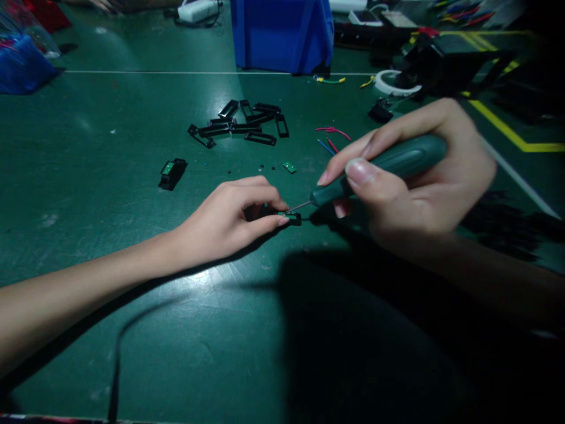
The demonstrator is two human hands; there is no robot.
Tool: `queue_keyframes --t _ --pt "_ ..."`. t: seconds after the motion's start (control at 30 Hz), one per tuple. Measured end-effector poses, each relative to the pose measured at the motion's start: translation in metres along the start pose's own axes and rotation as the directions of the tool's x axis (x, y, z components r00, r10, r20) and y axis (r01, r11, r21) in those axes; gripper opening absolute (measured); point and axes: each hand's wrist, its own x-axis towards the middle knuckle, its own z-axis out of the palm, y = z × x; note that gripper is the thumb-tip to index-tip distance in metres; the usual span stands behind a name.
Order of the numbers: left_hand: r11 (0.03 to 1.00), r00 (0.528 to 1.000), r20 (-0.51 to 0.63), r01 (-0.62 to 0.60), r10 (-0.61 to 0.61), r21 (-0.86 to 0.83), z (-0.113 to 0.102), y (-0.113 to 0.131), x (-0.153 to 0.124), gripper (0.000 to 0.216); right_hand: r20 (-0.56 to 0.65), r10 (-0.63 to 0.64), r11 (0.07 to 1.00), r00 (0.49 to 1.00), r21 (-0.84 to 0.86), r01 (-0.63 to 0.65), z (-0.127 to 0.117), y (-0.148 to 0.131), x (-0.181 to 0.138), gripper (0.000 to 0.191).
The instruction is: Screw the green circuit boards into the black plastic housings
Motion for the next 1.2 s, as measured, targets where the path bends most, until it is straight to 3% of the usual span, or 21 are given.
queue_keyframes --t 0.83,1.2 --pt "0.999 1.0 0.007 0.026 -0.026 -0.038 -0.0013 0.0004 0.0015 0.013 0.034 0.009 0.997 0.999 0.071 -0.012 -0.0001 -0.0009 -0.0009 0.012" --pt "0.996 0.999 0.003 0.046 -0.046 -0.075 -0.0007 0.0016 0.0035 0.012 0.012 0.018 0.998 1.0 -0.059 -0.017 -0.0001 -0.0009 0.0 0.016"
